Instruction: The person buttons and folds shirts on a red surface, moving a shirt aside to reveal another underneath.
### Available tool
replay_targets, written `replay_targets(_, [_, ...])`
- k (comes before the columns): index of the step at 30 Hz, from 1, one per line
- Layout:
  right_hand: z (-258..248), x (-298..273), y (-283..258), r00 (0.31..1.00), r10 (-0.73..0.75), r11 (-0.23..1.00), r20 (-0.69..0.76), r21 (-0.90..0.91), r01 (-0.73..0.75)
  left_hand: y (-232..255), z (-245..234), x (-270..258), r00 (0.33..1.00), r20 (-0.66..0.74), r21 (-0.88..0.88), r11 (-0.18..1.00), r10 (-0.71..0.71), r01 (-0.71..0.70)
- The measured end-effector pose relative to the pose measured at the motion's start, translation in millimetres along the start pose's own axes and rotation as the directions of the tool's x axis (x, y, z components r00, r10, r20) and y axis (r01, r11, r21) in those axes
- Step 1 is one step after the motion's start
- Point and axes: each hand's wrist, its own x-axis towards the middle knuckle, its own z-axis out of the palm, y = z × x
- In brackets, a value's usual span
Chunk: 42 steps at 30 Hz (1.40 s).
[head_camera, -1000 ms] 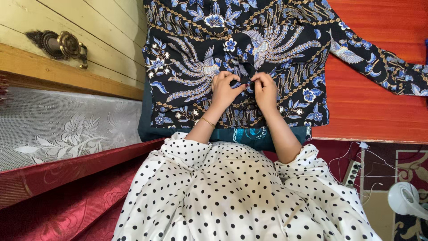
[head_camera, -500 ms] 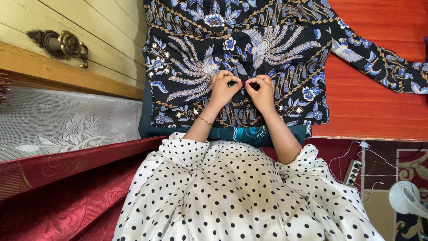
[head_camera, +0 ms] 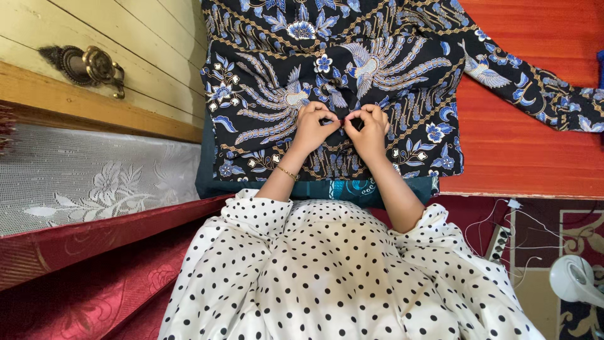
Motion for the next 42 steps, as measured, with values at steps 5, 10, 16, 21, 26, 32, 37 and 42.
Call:
replay_targets(5, [-4, -5, -12, 0.992, -0.114, 0.991, -0.053, -0.073, 0.110, -7, 0, 0, 0.999, 0.052, -0.020, 1.000, 0.007, -0.006])
replay_targets(10, [-20, -1, -13, 0.984, -0.160, 0.987, 0.081, 0.008, 0.160, -11, 0, 0, 0.998, 0.062, -0.056, 0.998, 0.003, 0.001])
replay_targets(16, [-42, 22, -45, 0.987, -0.131, 0.987, 0.090, -0.084, 0.138, -4, 0, -1, 0.994, 0.107, 0.037, 0.999, 0.000, -0.003])
replay_targets(21, [-14, 73, -60, 0.943, -0.332, 0.943, 0.029, 0.006, 0.332, -4, 0, -4, 0.990, 0.119, 0.116, 0.989, 0.077, -0.091])
replay_targets(26, [30, 91, -14, 0.986, -0.137, 0.986, 0.097, 0.110, 0.126, -4, -4, -4, 0.988, 0.151, 0.035, 0.999, 0.020, -0.025])
replay_targets(32, [39, 83, 18, 0.985, -0.170, 0.951, -0.021, 0.258, 0.169, 10, -6, 26, 0.936, 0.177, 0.180, 0.945, -0.303, 0.272])
replay_targets(37, [40, 82, 9, 0.990, -0.137, 0.955, -0.024, 0.262, 0.139, 13, -3, 56, 0.981, -0.138, 0.389, 0.904, -0.135, 0.179])
replay_targets(42, [40, 85, 8, 0.995, -0.101, 0.959, 0.002, 0.267, 0.097, 6, 3, 68, 0.959, -0.168, 0.358, 0.892, -0.228, 0.274])
